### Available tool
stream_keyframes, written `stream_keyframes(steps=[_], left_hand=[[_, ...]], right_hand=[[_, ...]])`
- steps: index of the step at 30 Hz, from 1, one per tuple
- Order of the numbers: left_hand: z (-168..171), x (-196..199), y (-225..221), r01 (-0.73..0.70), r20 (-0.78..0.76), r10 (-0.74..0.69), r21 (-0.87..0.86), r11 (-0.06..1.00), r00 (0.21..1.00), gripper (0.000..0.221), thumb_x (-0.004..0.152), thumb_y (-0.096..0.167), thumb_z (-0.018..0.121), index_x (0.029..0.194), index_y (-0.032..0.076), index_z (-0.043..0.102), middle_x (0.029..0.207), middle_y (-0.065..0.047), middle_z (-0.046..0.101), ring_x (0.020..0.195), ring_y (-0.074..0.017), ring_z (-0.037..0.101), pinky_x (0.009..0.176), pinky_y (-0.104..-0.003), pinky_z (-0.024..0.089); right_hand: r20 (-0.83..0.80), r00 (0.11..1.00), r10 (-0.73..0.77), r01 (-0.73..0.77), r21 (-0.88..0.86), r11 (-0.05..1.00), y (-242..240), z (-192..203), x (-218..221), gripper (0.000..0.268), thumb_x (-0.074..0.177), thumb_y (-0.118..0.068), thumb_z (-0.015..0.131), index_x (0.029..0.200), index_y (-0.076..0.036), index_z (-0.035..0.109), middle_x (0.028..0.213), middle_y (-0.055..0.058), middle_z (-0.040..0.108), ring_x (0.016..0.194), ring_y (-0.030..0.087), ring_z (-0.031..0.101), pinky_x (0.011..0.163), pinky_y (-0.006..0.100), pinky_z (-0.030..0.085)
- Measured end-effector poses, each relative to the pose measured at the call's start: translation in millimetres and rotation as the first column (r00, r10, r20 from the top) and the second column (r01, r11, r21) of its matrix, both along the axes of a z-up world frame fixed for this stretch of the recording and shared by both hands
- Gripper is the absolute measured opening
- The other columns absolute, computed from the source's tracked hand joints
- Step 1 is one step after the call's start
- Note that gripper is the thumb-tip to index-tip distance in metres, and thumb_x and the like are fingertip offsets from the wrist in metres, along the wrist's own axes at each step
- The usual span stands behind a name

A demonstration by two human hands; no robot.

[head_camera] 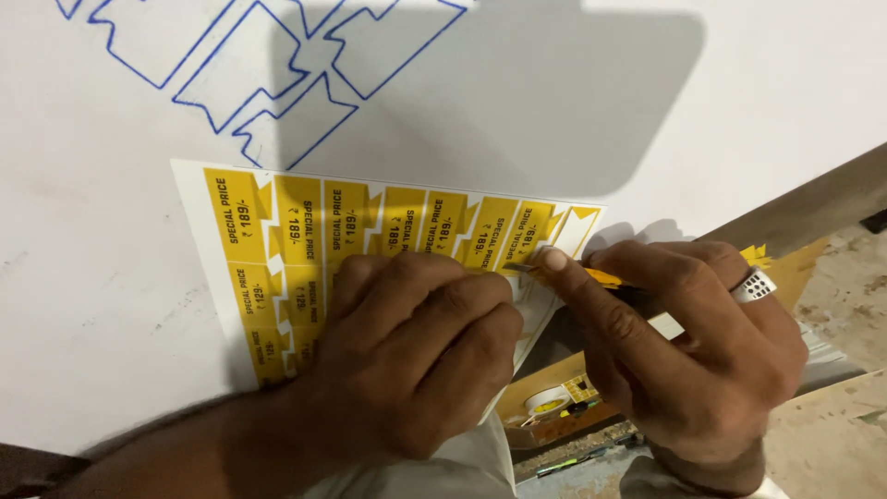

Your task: Using a utility knife to carefully cut and separate individual price labels from a larger printed sheet.

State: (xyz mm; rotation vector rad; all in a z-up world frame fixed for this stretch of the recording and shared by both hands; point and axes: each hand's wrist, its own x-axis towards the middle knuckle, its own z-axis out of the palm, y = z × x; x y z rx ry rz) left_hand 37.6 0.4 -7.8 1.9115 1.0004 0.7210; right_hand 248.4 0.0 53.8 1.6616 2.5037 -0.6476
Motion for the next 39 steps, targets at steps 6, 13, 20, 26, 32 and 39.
stream_keyframes(steps=[6, 13, 20, 26, 32, 39], left_hand=[[-0.5, 4.0, -1.8, -0.014, 0.007, 0.014, -0.028, 1.000, 1.000, 0.021, 0.077, 0.009, 0.076, 0.093, 0.010, 0.063, 0.098, 0.000, 0.067, 0.087, -0.0186, 0.062, 0.071, -0.037, 0.039], [5.9, -1.4, -0.8, 0.004, 0.066, 0.003, -0.104, 0.995, 0.998, 0.028, 0.081, 0.005, 0.076, 0.107, 0.007, 0.065, 0.098, 0.002, 0.068, 0.090, -0.0176, 0.063, 0.075, -0.037, 0.038], [9.3, -6.8, -9.7, 0.059, -0.067, -0.064, -0.072, 0.996, 0.996, 0.026, 0.086, 0.017, 0.077, 0.107, 0.005, 0.068, 0.103, -0.005, 0.060, 0.096, -0.0221, 0.059, 0.079, -0.040, 0.040], [6.7, -7.5, -13.8, 0.017, 0.007, -0.016, -0.127, 0.992, 1.000, 0.025, 0.084, 0.010, 0.077, 0.106, 0.006, 0.067, 0.106, -0.004, 0.058, 0.095, -0.0227, 0.055, 0.079, -0.041, 0.041], [5.9, -7.3, -15.1, -0.008, -0.034, 0.005, -0.093, 0.996, 0.999, 0.021, 0.090, 0.008, 0.076, 0.109, 0.004, 0.067, 0.107, -0.004, 0.058, 0.096, -0.0215, 0.055, 0.079, -0.040, 0.041], [5.1, -6.6, -15.0, 0.019, -0.062, -0.025, -0.087, 0.996, 0.998, 0.021, 0.088, 0.009, 0.075, 0.107, 0.003, 0.068, 0.105, -0.005, 0.057, 0.095, -0.0218, 0.055, 0.079, -0.041, 0.040]], right_hand=[[-0.028, 1.000, -0.008, 0.008, -0.009, 1.000, 1.6, -0.9, 3.9, 0.042, 0.072, -0.003, 0.083, 0.112, -0.013, 0.081, 0.095, 0.006, 0.069, 0.076, 0.017, 0.066, 0.058, 0.030, 0.043], [-0.005, 1.000, -0.022, 0.023, 0.026, 0.999, -10.0, 1.5, 2.2, 0.038, 0.080, -0.006, 0.088, 0.117, -0.013, 0.080, 0.099, 0.005, 0.069, 0.085, 0.019, 0.067, 0.062, 0.030, 0.046], [0.069, 0.979, -0.190, 0.191, 0.006, 0.982, -35.7, 6.8, 0.4, 0.035, 0.093, -0.011, 0.094, 0.124, -0.012, 0.078, 0.102, 0.003, 0.069, 0.088, 0.016, 0.066, 0.069, 0.027, 0.049], [0.025, 0.959, -0.282, 0.283, -0.046, 0.958, -34.5, 13.1, -12.9, 0.033, 0.087, -0.004, 0.090, 0.117, -0.011, 0.078, 0.098, 0.006, 0.068, 0.082, 0.017, 0.067, 0.064, 0.027, 0.047], [0.024, 0.937, -0.348, 0.349, -0.079, 0.934, -51.9, 20.0, -12.0, 0.032, 0.086, 0.002, 0.085, 0.115, -0.011, 0.079, 0.094, 0.004, 0.069, 0.079, 0.015, 0.063, 0.064, 0.027, 0.046], [0.010, 0.962, -0.272, 0.272, 0.016, 0.962, -58.8, 7.3, -18.5, 0.030, 0.083, 0.001, 0.087, 0.110, -0.011, 0.081, 0.086, 0.004, 0.069, 0.074, 0.019, 0.062, 0.061, 0.031, 0.045]])
